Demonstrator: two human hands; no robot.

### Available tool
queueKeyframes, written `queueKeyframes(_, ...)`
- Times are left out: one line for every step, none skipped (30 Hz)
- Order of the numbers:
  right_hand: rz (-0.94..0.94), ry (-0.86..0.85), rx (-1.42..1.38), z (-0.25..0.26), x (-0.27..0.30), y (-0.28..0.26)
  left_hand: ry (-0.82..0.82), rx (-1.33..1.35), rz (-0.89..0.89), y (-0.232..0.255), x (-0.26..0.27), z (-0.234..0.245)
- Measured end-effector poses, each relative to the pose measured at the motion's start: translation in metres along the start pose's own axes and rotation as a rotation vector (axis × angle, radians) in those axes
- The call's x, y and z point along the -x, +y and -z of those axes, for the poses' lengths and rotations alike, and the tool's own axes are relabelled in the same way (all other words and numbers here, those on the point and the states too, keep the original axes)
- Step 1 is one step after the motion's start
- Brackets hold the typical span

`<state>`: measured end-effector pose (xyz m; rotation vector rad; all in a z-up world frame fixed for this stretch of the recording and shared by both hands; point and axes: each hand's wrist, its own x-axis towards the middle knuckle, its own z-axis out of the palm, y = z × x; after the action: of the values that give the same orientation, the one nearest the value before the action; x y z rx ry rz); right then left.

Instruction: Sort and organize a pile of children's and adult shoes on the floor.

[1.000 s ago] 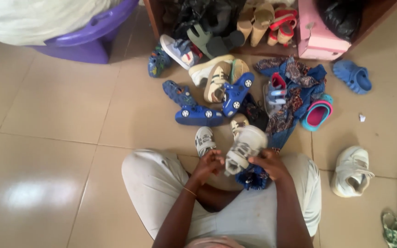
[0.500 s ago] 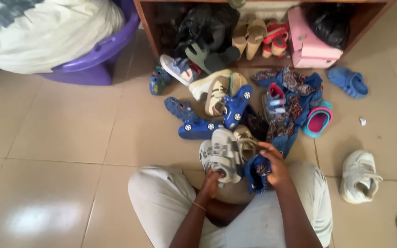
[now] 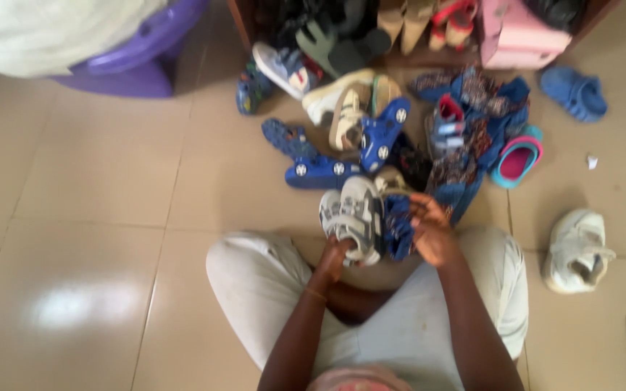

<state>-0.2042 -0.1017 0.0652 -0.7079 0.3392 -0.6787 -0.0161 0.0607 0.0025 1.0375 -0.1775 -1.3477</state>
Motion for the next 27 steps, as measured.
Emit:
queueKeyframes(0.014, -0.016, 0.005, 0.004, -0.011, -0.001, -0.01, -0.005, -0.019, 0.005, -0.013, -0.001)
queueKeyframes(-0.006, -0.014, 0.118, 0.008, -0.009, 0.003, -0.01, -0.033, -0.022, 0.0, -0.011, 0.001)
queueKeyframes(-0.025, -0.013, 0.231, 0.013, -0.008, 0.009, -0.01, -0.062, -0.024, -0.005, -0.011, 0.005)
queueKeyframes(-0.046, -0.015, 0.231, 0.008, -0.005, 0.01, 0.007, -0.05, -0.02, -0.027, -0.018, 0.018)
queueKeyframes(-0.075, -0.006, 0.396, 0.004, -0.002, 0.01, -0.007, -0.124, -0.103, -0.049, -0.025, 0.03)
queueKeyframes(-0.082, 0.004, 0.556, -0.001, -0.004, 0.01, -0.037, -0.213, -0.19, -0.064, -0.039, 0.042)
queueKeyframes(-0.083, 0.003, 0.552, -0.017, -0.007, 0.006, -0.034, -0.217, -0.189, -0.054, -0.035, 0.036)
queueKeyframes(-0.107, 0.043, 0.727, -0.03, -0.004, 0.002, 0.005, -0.288, -0.176, -0.048, -0.027, 0.028)
queueKeyframes(-0.132, 0.082, 0.901, -0.044, -0.002, -0.003, 0.044, -0.36, -0.161, -0.042, -0.02, 0.02)
queueKeyframes(-0.135, 0.086, 0.901, -0.04, -0.004, -0.001, 0.043, -0.36, -0.157, -0.034, -0.016, 0.014)
queueKeyframes(-0.113, 0.145, 1.05, -0.036, -0.006, 0.001, 0.085, -0.389, -0.087, -0.026, -0.012, 0.007)
queueKeyframes(-0.093, 0.206, 1.199, -0.032, -0.007, 0.003, 0.126, -0.417, -0.015, -0.019, -0.007, 0.001)
queueKeyframes(-0.098, 0.21, 1.198, -0.031, -0.004, 0.004, 0.125, -0.417, -0.008, -0.017, 0.001, -0.002)
queueKeyframes(-0.086, 0.297, 1.288, -0.031, -0.003, 0.003, 0.124, -0.454, -0.095, -0.012, 0.005, -0.006)
queueKeyframes(-0.073, 0.385, 1.377, -0.031, -0.003, 0.001, 0.123, -0.49, -0.182, -0.007, 0.01, -0.01)
queueKeyframes(-0.062, 0.389, 1.379, -0.027, -0.003, 0.002, 0.115, -0.491, -0.19, 0.001, 0.015, -0.014)
queueKeyframes(0.063, 0.457, 1.483, -0.024, -0.003, 0.003, 0.119, -0.563, -0.34, 0.01, 0.02, -0.018)
queueKeyframes(0.192, 0.521, 1.585, -0.021, -0.003, 0.003, 0.126, -0.631, -0.492, 0.018, 0.026, -0.023)
queueKeyframes(0.204, 0.52, 1.588, -0.023, -0.006, 0.001, 0.123, -0.628, -0.503, 0.024, 0.025, -0.026)
queueKeyframes(0.282, 0.467, 1.562, -0.025, -0.006, 0.001, 0.15, -0.664, -0.555, 0.027, 0.028, -0.029)
queueKeyframes(0.359, 0.412, 1.534, -0.025, -0.006, 0.001, 0.177, -0.699, -0.607, 0.03, 0.031, -0.032)
queueKeyframes(0.351, 0.415, 1.535, -0.031, -0.005, 0.003, 0.177, -0.699, -0.599, 0.032, 0.03, -0.033)
queueKeyframes(0.148, 0.267, 1.412, -0.036, -0.006, 0.006, 0.199, -0.701, -0.576, 0.033, 0.029, -0.034)
queueKeyframes(-0.054, 0.125, 1.272, -0.041, -0.003, 0.011, 0.222, -0.705, -0.545, 0.032, 0.031, -0.033)
queueKeyframes(-0.069, 0.13, 1.267, -0.035, 0.002, 0.02, 0.223, -0.707, -0.528, 0.029, 0.037, -0.032)
queueKeyframes(-0.214, 0.052, 1.205, -0.03, 0.001, 0.026, 0.21, -0.727, -0.54, 0.031, 0.037, -0.032)
queueKeyframes(-0.356, -0.026, 1.139, -0.026, 0.0, 0.032, 0.198, -0.748, -0.551, 0.033, 0.038, -0.033)
